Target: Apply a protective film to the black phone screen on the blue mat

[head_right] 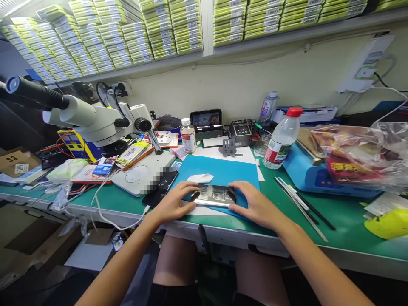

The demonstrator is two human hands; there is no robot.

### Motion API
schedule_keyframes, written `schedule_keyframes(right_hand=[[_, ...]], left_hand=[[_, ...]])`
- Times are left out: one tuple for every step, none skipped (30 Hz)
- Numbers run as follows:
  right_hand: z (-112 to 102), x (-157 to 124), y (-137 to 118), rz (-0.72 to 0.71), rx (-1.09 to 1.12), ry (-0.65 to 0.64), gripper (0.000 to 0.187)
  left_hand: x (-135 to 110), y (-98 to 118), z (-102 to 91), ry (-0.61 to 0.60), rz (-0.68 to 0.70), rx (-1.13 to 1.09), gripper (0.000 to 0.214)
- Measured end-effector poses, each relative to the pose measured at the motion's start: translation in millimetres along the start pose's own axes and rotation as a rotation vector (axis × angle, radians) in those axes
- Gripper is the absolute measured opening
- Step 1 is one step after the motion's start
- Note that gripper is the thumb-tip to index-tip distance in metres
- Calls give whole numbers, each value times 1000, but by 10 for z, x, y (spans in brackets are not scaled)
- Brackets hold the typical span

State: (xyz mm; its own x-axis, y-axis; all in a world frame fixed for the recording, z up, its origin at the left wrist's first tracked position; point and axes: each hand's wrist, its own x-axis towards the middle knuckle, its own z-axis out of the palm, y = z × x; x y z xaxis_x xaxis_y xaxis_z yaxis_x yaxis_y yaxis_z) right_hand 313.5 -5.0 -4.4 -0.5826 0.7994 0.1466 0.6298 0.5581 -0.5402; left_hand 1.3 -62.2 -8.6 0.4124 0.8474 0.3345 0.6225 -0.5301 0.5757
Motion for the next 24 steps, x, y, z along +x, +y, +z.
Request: schedule_keyframes(right_hand=[[1, -2, 2, 3, -1, -3, 65], [3, -4, 5, 3, -3, -4, 65], [4, -5, 9, 2, -4, -6, 66], [6, -5, 13, 2, -5, -7, 66], [7, -6, 17, 5, -4, -10, 67], [9, -6, 21, 9, -2, -13, 69], [11, -7, 25, 13, 1, -15, 71], [13, -9, 30, 16, 4, -17, 73], [15, -11, 35, 18, 7, -17, 74], [18, -12, 40, 18, 10, -18, 74], [20, -14, 46, 16, 12, -19, 74], [21, -15, 51, 13, 12, -20, 74], [23, -15, 55, 9, 11, -23, 74], [23, -14, 57, 5, 9, -28, 75], [23, -13, 56, 2, 6, -30, 75], [22, -12, 53, 1, 4, -32, 75], [20, -11, 48, 2, 1, -31, 75], [18, -10, 42, 2, -2, -29, 73], [16, -9, 36, 0, -4, -24, 71], [15, -9, 31, -8, -7, -21, 68], [14, -10, 27, -23, -11, -21, 65], [14, -11, 25, -46, -14, -20, 62], [14, -12, 25, -76, -19, -18, 58], [16, -13, 26, -108, -26, -19, 54]], left_hand=[[11, -3, -2, 5, -6, -2, 46], [24, -7, -2, 7, -14, 0, 51], [38, -12, 0, 5, -22, 4, 54], [52, -17, 4, -2, -29, 10, 56], [63, -23, 9, -8, -34, 15, 56], [72, -28, 15, -14, -37, 20, 55], [77, -33, 20, -16, -37, 23, 54], [78, -37, 25, -16, -38, 23, 54], [76, -42, 28, -15, -37, 22, 54], [71, -46, 31, -13, -37, 20, 54], [65, -51, 34, -12, -38, 19, 55], [59, -55, 36, -12, -38, 19, 55], [52, -59, 37, -10, -38, 19, 55], [47, -63, 39, -8, -39, 20, 55], [42, -65, 40, -6, -41, 20, 54], [38, -65, 41, -4, -44, 20, 54], [35, -65, 41, -4, -48, 20, 53], [33, -63, 41, -4, -52, 20, 53], [31, -62, 41, -5, -57, 19, 52], [30, -60, 42, -5, -62, 18, 52], [29, -59, 43, -6, -65, 15, 51], [28, -59, 44, -6, -67, 13, 50], [27, -61, 46, -5, -67, 11, 49], [27, -64, 49, -4, -67, 10, 48]])
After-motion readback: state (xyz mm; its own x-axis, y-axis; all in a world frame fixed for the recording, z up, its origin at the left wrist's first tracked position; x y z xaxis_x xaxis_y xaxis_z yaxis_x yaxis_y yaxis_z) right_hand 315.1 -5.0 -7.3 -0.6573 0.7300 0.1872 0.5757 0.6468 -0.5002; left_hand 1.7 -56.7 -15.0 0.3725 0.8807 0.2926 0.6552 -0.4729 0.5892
